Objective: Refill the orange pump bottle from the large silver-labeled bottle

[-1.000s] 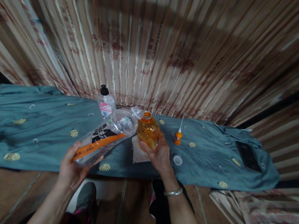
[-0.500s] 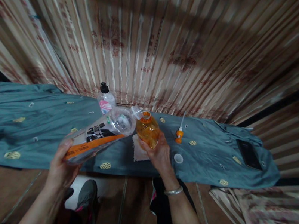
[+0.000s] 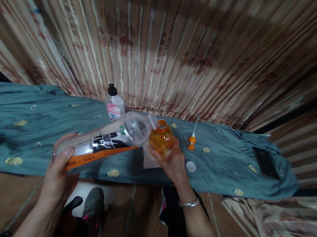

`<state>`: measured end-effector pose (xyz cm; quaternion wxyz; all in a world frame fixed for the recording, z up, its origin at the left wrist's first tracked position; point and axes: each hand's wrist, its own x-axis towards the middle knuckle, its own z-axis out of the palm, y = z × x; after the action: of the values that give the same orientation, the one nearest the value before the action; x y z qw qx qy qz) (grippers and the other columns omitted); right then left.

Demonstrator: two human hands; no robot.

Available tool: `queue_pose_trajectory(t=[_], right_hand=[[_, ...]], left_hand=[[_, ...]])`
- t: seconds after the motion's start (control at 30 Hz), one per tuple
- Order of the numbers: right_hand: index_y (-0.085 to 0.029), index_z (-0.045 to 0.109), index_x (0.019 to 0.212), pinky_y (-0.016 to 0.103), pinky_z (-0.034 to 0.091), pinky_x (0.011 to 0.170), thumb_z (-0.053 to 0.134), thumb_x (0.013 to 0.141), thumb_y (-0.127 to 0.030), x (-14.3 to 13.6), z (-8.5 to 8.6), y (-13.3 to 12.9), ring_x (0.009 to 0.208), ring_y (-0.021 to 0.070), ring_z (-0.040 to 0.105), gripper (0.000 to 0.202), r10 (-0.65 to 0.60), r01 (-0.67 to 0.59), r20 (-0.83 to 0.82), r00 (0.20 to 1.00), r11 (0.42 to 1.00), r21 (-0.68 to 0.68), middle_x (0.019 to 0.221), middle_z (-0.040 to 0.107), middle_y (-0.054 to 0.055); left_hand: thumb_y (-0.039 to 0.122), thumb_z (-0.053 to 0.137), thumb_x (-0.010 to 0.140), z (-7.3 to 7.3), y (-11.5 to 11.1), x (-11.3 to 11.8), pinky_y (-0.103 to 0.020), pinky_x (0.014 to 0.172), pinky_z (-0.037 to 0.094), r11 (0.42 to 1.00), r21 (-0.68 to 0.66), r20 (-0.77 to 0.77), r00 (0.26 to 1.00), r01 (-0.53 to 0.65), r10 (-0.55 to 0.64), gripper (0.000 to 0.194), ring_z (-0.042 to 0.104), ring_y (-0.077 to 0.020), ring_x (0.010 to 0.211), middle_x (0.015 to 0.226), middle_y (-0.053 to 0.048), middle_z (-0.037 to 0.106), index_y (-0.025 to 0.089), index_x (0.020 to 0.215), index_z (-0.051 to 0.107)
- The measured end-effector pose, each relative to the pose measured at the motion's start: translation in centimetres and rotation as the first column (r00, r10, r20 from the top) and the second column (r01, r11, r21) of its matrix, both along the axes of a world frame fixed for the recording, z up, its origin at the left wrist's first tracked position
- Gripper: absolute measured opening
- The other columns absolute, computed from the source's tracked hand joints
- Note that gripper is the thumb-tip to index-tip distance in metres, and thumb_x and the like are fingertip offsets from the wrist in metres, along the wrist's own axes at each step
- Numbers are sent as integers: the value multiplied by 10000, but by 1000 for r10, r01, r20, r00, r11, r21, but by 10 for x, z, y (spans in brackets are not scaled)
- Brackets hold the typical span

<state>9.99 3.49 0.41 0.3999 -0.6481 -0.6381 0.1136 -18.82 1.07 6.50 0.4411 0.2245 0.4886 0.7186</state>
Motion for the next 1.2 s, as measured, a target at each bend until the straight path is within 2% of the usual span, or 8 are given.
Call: queue_pose_trajectory(t=[0.13, 0.3, 0.4, 0.5, 0.67, 0.9, 1.03, 1.2], right_hand=[[-142, 534, 1474, 516, 666, 961, 890, 806, -480, 2, -1, 0, 1166, 393, 786, 829, 23, -24, 15, 1000, 998, 57, 1292, 786, 212], [-160, 582, 1407, 519, 686, 885, 869, 829, -474, 4, -3, 1, 1052, 389, 814, 718, 18, -18, -8, 1000, 999, 47, 1166, 819, 178], [-155, 580, 1407, 527, 686, 874, 857, 838, -507, 5, -6, 2, 1026, 389, 814, 724, -12, 12, -4, 1000, 998, 62, 1134, 820, 181], [-146, 570, 1420, 535, 674, 918, 838, 844, -577, 7, -8, 7, 1088, 393, 796, 768, -46, 44, 14, 999, 991, 124, 1191, 804, 209], [-114, 569, 1404, 560, 636, 1006, 697, 950, -632, 8, -12, 15, 1154, 382, 770, 700, -81, 67, 54, 995, 972, 223, 1258, 775, 244], [-116, 538, 1446, 599, 634, 989, 664, 948, -681, 6, -19, 16, 1189, 424, 749, 763, -52, 42, 48, 997, 983, 178, 1285, 748, 279], [-114, 531, 1442, 582, 633, 1002, 641, 952, -727, 8, -22, 14, 1198, 409, 751, 793, -60, 42, 78, 995, 978, 205, 1286, 749, 270], [-137, 527, 1438, 568, 632, 996, 660, 939, -752, 9, -23, 11, 1160, 395, 764, 803, -77, 62, 84, 993, 983, 174, 1242, 769, 244]], left_hand=[[450, 965, 494, 0, -3, 2, -377, 880, 639, 999, 24, -23, 999, 24, -23, 584, 738, -257, 900, 972, -9, 817, 272, 1013, 764], [435, 967, 513, 4, -5, 6, -368, 871, 636, 999, 38, -26, 999, 34, -33, 590, 736, -262, 934, 995, -6, 810, 271, 1039, 757], [440, 966, 518, 6, -6, 7, -356, 870, 631, 998, 46, -40, 999, 34, -32, 586, 735, -270, 976, 966, -4, 802, 275, 1039, 755], [430, 965, 531, 6, -7, 6, -321, 860, 624, 998, 61, -45, 998, 35, -32, 580, 736, -250, 966, 981, 7, 816, 283, 1052, 754], [412, 979, 531, 6, -8, 6, -331, 906, 619, 996, 81, -53, 998, 32, -28, 596, 743, -240, 963, 1058, 0, 843, 284, 1063, 743], [429, 979, 505, 7, -7, 7, -381, 946, 613, 998, 59, -68, 998, 13, -9, 606, 739, -268, 979, 1012, 6, 821, 292, 1045, 741], [440, 970, 508, 7, -11, 6, -387, 946, 594, 999, 46, -84, 996, 15, -11, 625, 716, -280, 982, 957, 2, 790, 297, 1067, 727], [457, 952, 515, 4, -13, 3, -367, 922, 561, 999, 35, -132, 991, 9, -4, 634, 697, -293, 1027, 971, -8, 763, 303, 1086, 723]])
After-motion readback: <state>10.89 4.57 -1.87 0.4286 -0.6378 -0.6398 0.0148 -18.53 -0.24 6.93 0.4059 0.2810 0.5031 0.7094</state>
